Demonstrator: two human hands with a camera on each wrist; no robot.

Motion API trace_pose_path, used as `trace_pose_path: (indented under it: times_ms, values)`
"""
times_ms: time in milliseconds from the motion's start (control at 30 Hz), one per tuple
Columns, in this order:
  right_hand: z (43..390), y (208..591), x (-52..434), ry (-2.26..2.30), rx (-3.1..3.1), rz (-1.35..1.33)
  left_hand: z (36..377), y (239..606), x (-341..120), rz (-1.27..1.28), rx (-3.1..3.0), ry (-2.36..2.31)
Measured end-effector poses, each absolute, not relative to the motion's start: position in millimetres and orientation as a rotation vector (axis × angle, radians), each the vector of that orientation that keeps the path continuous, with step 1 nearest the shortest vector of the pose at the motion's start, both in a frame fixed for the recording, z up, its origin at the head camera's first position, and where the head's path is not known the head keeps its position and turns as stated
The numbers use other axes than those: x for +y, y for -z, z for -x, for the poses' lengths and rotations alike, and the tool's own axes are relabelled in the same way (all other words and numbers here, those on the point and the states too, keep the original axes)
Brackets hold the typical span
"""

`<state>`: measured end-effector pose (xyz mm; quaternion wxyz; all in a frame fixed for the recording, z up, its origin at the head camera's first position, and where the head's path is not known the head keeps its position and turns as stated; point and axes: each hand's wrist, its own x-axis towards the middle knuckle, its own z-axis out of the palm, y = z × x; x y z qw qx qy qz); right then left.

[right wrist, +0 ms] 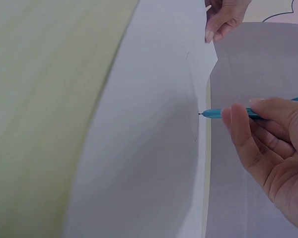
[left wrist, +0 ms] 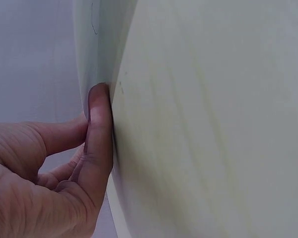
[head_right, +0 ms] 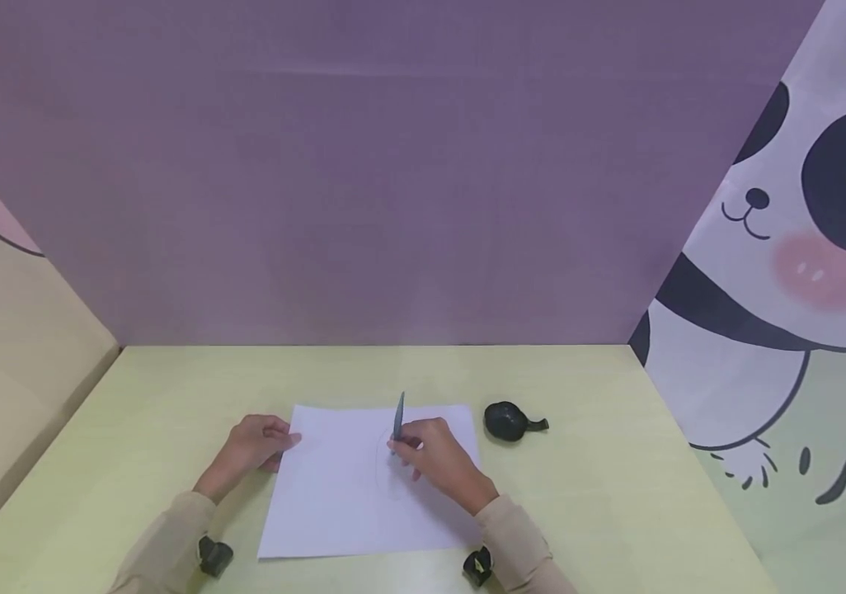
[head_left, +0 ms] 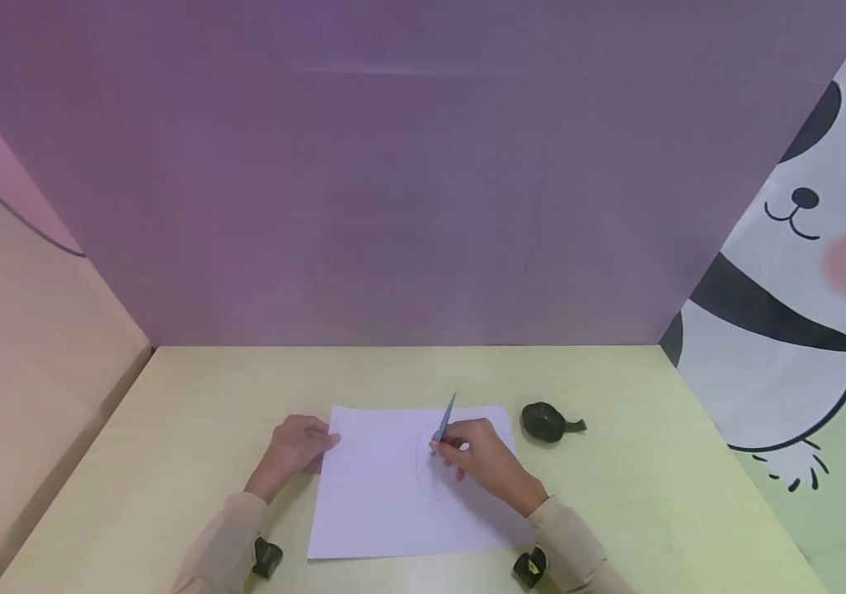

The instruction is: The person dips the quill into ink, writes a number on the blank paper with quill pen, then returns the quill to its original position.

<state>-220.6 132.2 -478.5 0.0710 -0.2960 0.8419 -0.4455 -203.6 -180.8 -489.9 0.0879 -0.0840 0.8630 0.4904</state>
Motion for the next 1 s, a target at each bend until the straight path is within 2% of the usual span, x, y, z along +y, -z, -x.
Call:
trace_pose_path:
  times_ms: [1000]
  values:
    - [219.2, 476.9, 115.3, 1.271, 2.529, 1.015, 202.7, 489.7, -178.7, 0.27, 2.585, -1.486]
